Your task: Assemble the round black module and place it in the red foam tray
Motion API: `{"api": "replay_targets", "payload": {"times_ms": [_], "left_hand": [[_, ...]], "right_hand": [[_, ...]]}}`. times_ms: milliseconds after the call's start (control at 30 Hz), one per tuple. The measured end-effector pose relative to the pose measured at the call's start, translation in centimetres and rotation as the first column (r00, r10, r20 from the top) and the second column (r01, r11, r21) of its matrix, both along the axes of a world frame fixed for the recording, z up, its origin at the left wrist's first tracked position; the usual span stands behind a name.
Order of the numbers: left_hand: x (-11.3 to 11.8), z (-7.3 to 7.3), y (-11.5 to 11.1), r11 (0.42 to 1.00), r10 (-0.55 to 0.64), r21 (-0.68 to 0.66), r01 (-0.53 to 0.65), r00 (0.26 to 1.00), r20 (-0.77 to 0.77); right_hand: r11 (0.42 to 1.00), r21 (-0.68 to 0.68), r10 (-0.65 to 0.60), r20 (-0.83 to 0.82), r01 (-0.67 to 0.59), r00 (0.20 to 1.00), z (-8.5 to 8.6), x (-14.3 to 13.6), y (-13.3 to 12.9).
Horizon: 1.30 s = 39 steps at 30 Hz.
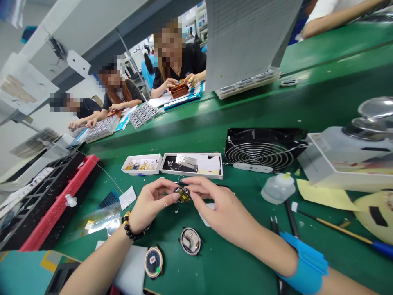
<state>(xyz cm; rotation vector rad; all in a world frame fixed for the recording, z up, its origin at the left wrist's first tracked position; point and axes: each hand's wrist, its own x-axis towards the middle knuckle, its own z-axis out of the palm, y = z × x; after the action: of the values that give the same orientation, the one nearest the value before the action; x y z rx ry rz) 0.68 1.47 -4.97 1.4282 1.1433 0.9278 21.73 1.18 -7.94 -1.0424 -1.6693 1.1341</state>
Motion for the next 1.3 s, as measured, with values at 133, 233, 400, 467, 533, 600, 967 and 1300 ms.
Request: {"api": "replay_targets", "payload": {"times_ms": [133,233,400,467,533,600,967,1300], "left_hand": [[0.0,0.0,-0.1,0.999,-0.005,0.037,0.006,1.0,-0.029],[0.0,-0.1,-0.1,0.999,-0.006,0.052,0.009,0.999,-0.047],[0.0,-0.1,-0.2,0.998,-0.002,0.062,0.006,0.997,-0.077],[0.0,-0.1,-0.2,0.998,0.0,0.064,0.005,0.997,-0.081],[0.0,-0.1,-0.2,0.998,-0.002,0.067,0.008,0.997,-0.081],[0.0,-0.2,-0.2,0.997,-0.007,0.07,0.013,0.997,-0.081],[0.3,-0.2,-0.7,0.986,-0.007,0.166,0.035,0.986,-0.169],[0.3,-0.1,-0.3,1.0,0.0,0.019,0.0,1.0,-0.021]], "right_hand": [[0.995,0.1,0.003,0.084,-0.012,0.996,0.4,0.1,0.0],[0.992,0.125,0.001,0.106,-0.014,0.994,0.4,0.1,0.0],[0.989,0.144,-0.005,0.115,-0.011,0.993,0.3,0.0,0.0],[0.987,0.16,-0.006,0.114,-0.012,0.993,0.3,0.0,0.0],[0.986,0.168,-0.007,0.116,-0.012,0.993,0.3,0.0,0.1],[0.986,0.168,-0.008,0.123,-0.013,0.992,0.3,0.0,0.1],[0.979,0.205,-0.043,0.163,0.009,0.986,-0.6,-0.1,0.0],[0.982,0.189,-0.02,0.111,-0.002,0.994,-0.1,0.1,-0.1]]}}
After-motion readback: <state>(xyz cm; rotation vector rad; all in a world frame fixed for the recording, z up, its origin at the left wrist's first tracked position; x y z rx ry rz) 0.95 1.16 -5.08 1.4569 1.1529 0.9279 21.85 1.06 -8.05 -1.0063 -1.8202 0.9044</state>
